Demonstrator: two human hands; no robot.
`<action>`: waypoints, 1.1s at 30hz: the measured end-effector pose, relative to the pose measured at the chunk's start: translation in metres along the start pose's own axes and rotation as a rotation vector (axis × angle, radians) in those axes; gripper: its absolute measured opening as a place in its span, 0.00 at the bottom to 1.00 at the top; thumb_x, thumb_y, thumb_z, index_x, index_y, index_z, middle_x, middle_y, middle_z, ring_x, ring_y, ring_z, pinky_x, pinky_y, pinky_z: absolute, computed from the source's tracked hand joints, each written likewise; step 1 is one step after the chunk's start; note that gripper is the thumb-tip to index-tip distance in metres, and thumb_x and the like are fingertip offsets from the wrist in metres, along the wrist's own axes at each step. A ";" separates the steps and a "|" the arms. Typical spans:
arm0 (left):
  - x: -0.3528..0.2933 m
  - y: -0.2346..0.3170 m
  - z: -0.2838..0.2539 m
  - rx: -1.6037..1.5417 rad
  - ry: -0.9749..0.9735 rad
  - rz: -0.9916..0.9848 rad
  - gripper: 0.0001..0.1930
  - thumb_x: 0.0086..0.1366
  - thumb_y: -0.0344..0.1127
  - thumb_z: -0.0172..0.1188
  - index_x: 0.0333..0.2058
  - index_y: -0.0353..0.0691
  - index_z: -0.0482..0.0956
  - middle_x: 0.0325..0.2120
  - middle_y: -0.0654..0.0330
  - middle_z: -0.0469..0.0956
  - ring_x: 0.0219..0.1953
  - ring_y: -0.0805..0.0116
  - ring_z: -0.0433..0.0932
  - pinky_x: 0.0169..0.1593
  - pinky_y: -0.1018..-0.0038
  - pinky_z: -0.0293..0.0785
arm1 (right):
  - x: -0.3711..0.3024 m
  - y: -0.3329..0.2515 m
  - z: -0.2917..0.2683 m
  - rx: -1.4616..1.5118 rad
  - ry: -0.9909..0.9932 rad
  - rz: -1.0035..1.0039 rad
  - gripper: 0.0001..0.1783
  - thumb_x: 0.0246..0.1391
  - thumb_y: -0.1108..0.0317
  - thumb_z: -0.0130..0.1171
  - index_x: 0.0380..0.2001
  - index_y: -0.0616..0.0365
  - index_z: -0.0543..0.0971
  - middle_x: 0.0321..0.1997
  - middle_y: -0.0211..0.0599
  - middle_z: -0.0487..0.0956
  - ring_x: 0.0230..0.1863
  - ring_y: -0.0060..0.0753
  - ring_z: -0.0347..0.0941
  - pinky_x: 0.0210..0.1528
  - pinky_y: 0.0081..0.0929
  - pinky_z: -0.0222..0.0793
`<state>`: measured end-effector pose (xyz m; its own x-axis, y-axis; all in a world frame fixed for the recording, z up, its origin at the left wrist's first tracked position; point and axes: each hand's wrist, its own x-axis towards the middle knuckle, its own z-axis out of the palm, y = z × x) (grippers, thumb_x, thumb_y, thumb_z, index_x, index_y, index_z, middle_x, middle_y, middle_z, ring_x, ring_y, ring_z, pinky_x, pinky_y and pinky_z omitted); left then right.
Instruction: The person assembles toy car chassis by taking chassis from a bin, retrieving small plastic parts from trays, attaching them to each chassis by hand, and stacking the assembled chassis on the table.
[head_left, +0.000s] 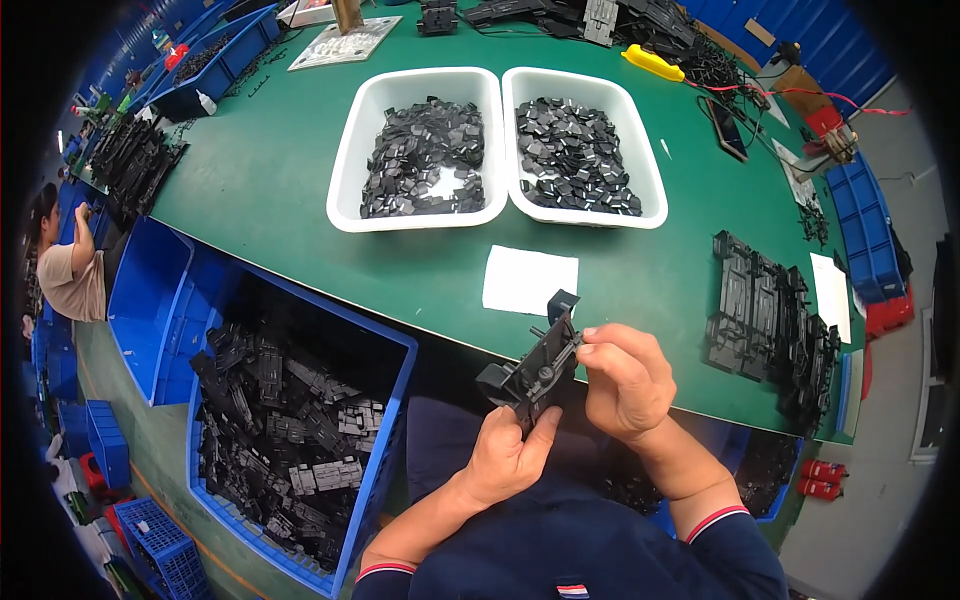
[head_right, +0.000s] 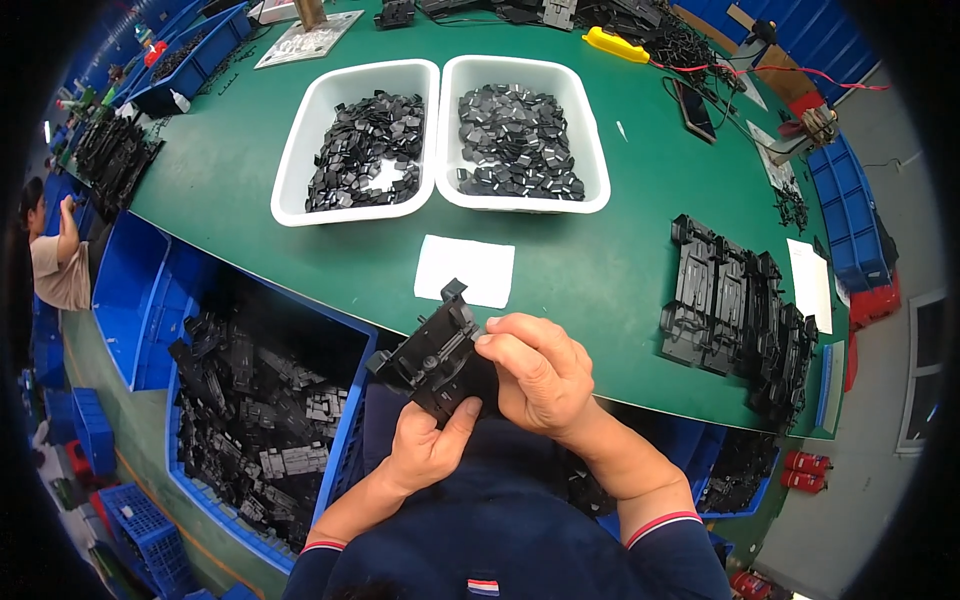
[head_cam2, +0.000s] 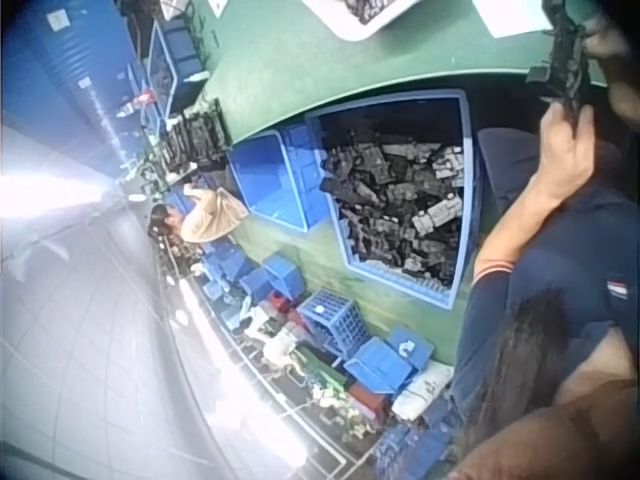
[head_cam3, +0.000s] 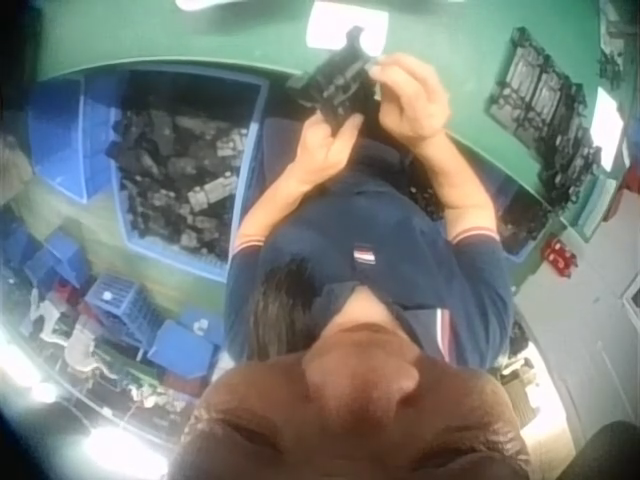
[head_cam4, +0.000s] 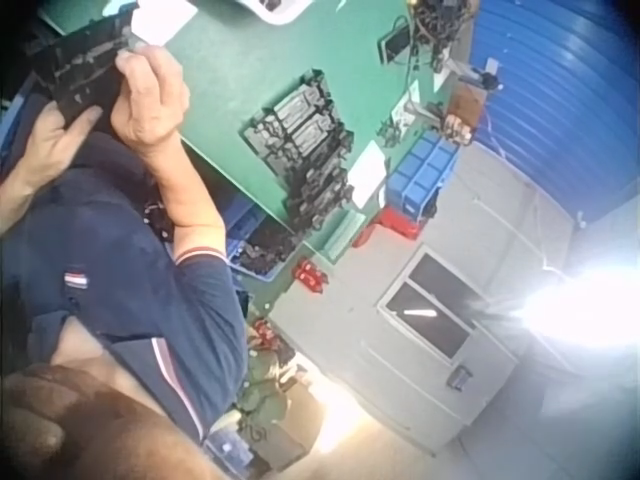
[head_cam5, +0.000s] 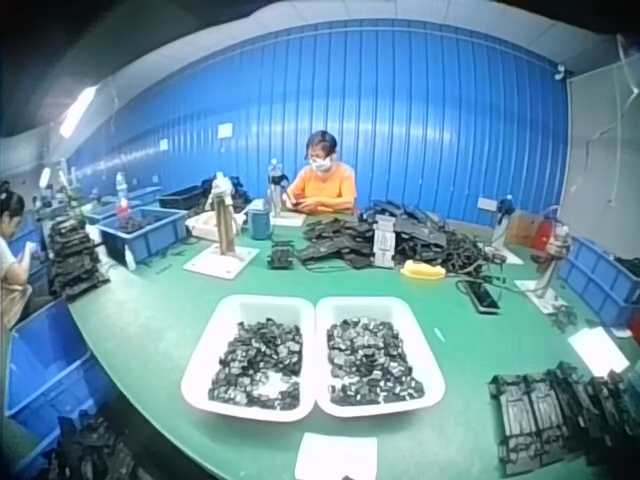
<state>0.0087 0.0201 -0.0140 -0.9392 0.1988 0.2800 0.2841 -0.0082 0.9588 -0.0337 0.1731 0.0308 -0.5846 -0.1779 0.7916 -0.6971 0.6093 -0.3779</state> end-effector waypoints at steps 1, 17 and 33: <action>0.000 0.001 0.000 0.000 0.000 0.000 0.08 0.59 0.23 0.59 0.22 0.30 0.73 0.13 0.50 0.68 0.14 0.52 0.67 0.19 0.65 0.59 | 0.000 0.000 0.000 -0.011 -0.007 -0.010 0.17 0.39 0.90 0.59 0.34 0.61 0.75 0.35 0.44 0.77 0.33 0.34 0.76 0.32 0.24 0.74; -0.002 0.000 0.000 0.010 -0.002 0.026 0.02 0.58 0.22 0.59 0.28 0.31 0.76 0.17 0.50 0.72 0.17 0.51 0.71 0.22 0.65 0.63 | 0.001 0.000 0.005 -0.012 -0.002 -0.008 0.18 0.37 0.90 0.58 0.33 0.60 0.76 0.35 0.43 0.78 0.30 0.36 0.76 0.31 0.25 0.74; 0.006 0.010 -0.039 -0.855 -0.042 -0.423 0.22 0.66 0.27 0.52 0.58 0.32 0.61 0.54 0.54 0.70 0.54 0.69 0.71 0.57 0.70 0.68 | 0.028 -0.004 0.028 0.182 -0.142 0.216 0.16 0.46 0.83 0.63 0.41 0.65 0.78 0.37 0.45 0.80 0.33 0.33 0.79 0.32 0.24 0.76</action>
<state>-0.0019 -0.0168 -0.0010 -0.9193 0.3843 -0.0846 -0.3307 -0.6379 0.6955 -0.0595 0.1438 0.0410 -0.7706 -0.1729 0.6135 -0.6055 0.4990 -0.6199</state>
